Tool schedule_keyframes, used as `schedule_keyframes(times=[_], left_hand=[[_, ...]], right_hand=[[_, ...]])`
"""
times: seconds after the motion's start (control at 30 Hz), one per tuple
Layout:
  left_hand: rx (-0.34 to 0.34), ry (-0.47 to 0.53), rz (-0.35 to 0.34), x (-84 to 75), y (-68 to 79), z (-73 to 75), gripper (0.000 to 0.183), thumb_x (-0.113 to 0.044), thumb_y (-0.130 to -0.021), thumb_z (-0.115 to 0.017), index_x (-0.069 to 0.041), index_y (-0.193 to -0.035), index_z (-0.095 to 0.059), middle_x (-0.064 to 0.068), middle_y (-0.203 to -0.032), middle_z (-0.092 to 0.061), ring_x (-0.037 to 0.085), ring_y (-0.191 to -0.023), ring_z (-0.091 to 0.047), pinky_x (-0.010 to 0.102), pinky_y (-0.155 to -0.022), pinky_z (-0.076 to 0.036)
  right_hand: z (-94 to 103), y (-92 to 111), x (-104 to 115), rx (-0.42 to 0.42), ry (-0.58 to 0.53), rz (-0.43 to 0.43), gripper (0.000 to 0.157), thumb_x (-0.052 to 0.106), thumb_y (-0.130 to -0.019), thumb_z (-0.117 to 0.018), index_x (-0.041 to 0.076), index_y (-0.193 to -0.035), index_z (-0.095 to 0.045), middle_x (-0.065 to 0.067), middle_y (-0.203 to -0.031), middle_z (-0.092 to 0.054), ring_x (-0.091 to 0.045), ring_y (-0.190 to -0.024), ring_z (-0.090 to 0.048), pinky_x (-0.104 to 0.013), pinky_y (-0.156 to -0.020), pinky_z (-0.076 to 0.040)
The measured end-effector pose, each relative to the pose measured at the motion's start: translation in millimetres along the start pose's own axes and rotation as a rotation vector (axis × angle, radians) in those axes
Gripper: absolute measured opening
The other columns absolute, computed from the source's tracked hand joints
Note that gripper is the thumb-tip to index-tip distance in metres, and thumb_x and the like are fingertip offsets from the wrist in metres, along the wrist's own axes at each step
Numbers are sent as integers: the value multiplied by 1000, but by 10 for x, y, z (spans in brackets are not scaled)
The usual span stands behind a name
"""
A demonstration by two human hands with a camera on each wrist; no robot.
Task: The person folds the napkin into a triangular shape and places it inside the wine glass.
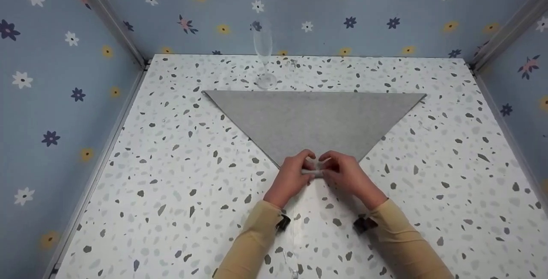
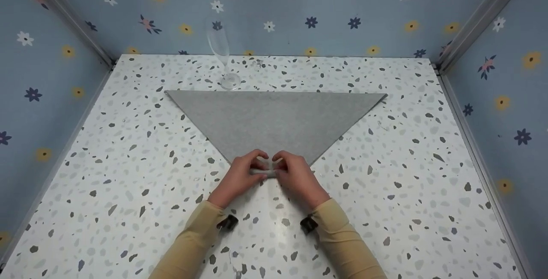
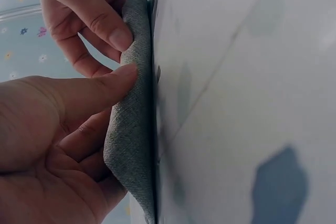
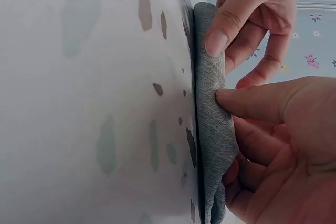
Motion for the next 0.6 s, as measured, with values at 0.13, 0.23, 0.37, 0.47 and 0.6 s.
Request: schedule_keyframes(times=[0.13,0.23,0.37,0.47,0.6], left_hand=[[-17,-19,7,-8,-14,-10,28,2,-86,-69,-7,-110,-59,4,-92,-69,14,-86,-65,23,-66,-51],[-24,-14,12,-6,-26,-12,23,1,-86,-68,-6,-107,-60,6,-92,-69,15,-87,-66,23,-68,-52],[-24,-35,16,3,-53,-6,21,2,-86,-67,-7,-105,-60,5,-89,-70,14,-84,-65,27,-71,-52],[-23,-75,17,2,-74,5,21,0,-87,-67,-9,-105,-61,4,-87,-69,14,-82,-64,29,-73,-50],[-19,-84,20,-6,-92,16,21,-2,-87,-68,-10,-105,-61,3,-87,-67,15,-81,-63,30,-72,-50]], right_hand=[[3,0,19,-57,19,-5,24,1,-87,-67,6,-111,-63,-3,-87,-66,-14,-78,-62,-33,-68,-51],[13,19,37,-92,4,30,26,1,-87,-68,5,-112,-63,-3,-87,-66,-14,-79,-62,-34,-68,-51],[29,47,68,-76,-46,112,29,3,-88,-68,6,-116,-62,-2,-87,-69,-11,-82,-64,-34,-70,-50],[22,47,74,-50,-66,136,31,0,-87,-68,6,-117,-61,-3,-88,-70,-11,-84,-65,-34,-71,-51],[7,33,46,-37,-71,114,35,-3,-85,-69,6,-117,-60,-2,-90,-70,-13,-84,-65,-35,-72,-52]])
Point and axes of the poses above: each hand's wrist, its own y-axis away from the middle knuckle, its own z-axis out of the back of the hand, x = y × z, the point moved 1 cm from there along -y, towards the middle knuckle
